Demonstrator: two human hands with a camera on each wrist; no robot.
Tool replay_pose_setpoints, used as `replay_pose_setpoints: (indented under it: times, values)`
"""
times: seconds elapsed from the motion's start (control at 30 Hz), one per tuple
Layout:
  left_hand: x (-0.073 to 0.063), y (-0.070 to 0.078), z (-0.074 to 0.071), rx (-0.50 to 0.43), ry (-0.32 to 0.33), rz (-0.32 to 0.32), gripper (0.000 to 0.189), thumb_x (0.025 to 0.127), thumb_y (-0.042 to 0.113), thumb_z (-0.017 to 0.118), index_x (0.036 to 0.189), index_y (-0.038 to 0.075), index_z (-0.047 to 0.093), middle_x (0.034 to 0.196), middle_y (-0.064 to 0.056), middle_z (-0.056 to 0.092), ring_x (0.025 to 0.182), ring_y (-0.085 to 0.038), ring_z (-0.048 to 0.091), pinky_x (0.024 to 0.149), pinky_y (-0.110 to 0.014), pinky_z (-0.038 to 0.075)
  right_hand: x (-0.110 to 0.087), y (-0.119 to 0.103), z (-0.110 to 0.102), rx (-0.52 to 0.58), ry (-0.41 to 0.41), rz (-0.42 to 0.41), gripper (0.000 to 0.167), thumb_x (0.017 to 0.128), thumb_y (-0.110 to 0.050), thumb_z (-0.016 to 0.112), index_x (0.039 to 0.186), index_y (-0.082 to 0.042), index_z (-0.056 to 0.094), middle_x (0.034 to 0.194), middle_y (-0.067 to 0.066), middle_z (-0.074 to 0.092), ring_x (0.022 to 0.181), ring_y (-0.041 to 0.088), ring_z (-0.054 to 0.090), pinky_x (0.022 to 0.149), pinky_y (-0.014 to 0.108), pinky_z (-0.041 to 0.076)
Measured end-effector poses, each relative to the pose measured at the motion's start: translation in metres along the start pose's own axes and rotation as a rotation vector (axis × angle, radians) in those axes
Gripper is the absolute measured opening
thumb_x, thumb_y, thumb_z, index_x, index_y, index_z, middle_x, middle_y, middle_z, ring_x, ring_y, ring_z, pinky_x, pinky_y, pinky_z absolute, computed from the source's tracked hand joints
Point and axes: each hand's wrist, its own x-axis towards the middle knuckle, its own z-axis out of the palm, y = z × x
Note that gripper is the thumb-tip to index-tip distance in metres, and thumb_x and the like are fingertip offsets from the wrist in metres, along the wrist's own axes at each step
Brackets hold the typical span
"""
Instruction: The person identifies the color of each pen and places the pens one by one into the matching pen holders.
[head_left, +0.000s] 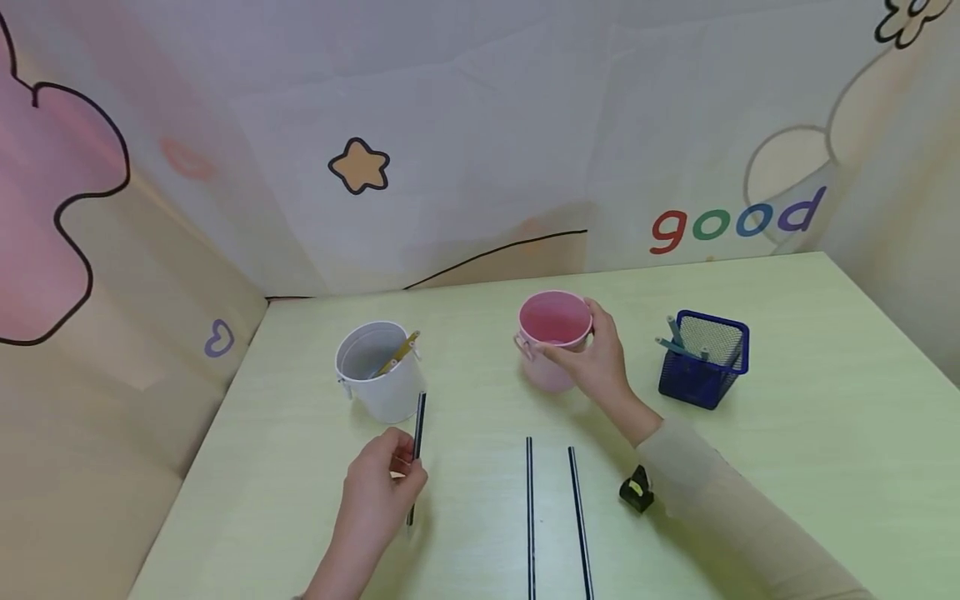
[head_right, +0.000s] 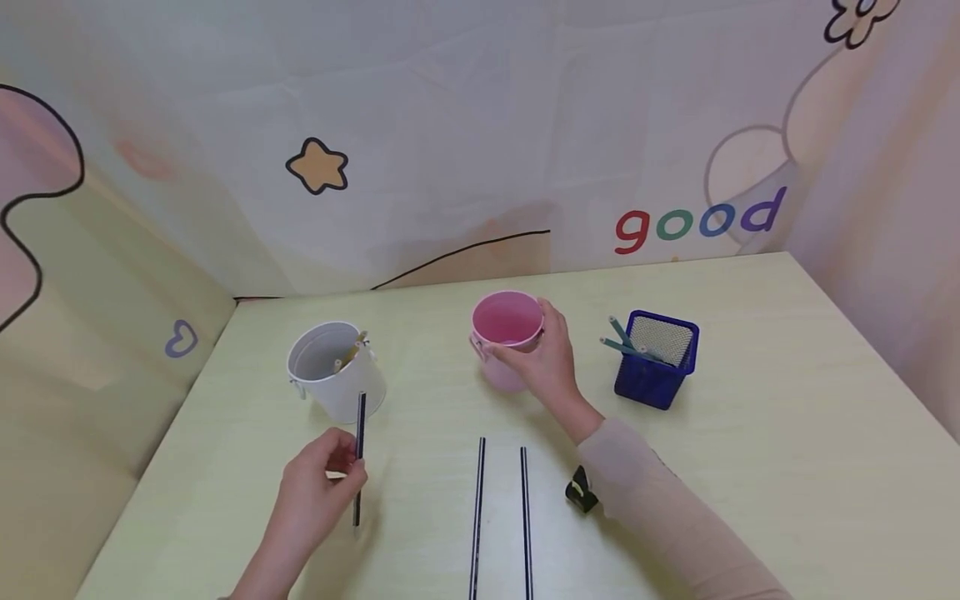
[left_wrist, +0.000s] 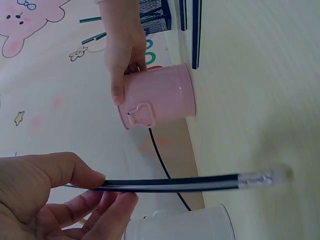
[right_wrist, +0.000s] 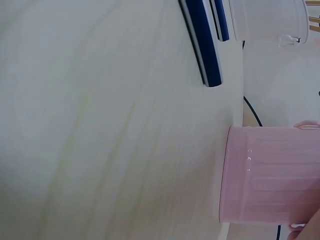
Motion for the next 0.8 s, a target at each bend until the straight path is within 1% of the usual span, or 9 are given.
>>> replay_pose_setpoints:
  times: [0.17, 0.37, 0.67, 0.8]
  values:
    - [0.002, 0.004, 0.0, -0.039, 0.024, 0.004, 0.015, 0.077, -0.01, 0.059, 0.086, 0.002, 0.058, 0.08, -0.007, 0.059, 0.076, -0.018, 0.061, 0.063, -0.023, 0.055, 0.0, 0.0, 0.001, 0.008, -0.001, -0.002, 0.092, 0.075, -0.027, 0.081, 0.146, -0.005, 0.028, 0.145, 0.016, 0.037, 0.133, 0.032, 0.038, 0.104, 0.048, 0.04]
    - [0.002, 0.005, 0.005, -0.103, 0.087, 0.037, 0.016, 0.077, -0.011, 0.059, 0.086, 0.002, 0.058, 0.083, -0.008, 0.06, 0.079, -0.02, 0.065, 0.063, -0.02, 0.054, -0.001, 0.0, 0.0, 0.005, 0.003, -0.003, 0.092, 0.074, -0.027, 0.082, 0.146, -0.005, 0.028, 0.144, 0.015, 0.038, 0.133, 0.032, 0.039, 0.103, 0.048, 0.041]
    - [0.006, 0.008, 0.009, -0.149, 0.175, 0.106, 0.017, 0.078, -0.011, 0.059, 0.089, 0.002, 0.058, 0.085, -0.009, 0.061, 0.081, -0.023, 0.066, 0.065, -0.023, 0.056, -0.001, 0.0, 0.001, -0.006, 0.002, -0.004, 0.092, 0.074, -0.027, 0.082, 0.146, -0.006, 0.028, 0.144, 0.016, 0.038, 0.133, 0.032, 0.038, 0.104, 0.048, 0.04]
    - [0.006, 0.01, 0.014, -0.19, 0.23, 0.144, 0.018, 0.077, -0.012, 0.061, 0.088, 0.002, 0.058, 0.085, -0.008, 0.06, 0.081, -0.02, 0.064, 0.065, -0.021, 0.056, -0.001, 0.0, 0.0, -0.007, 0.003, -0.009, 0.092, 0.075, -0.027, 0.081, 0.146, -0.005, 0.028, 0.145, 0.016, 0.038, 0.133, 0.032, 0.038, 0.104, 0.048, 0.04]
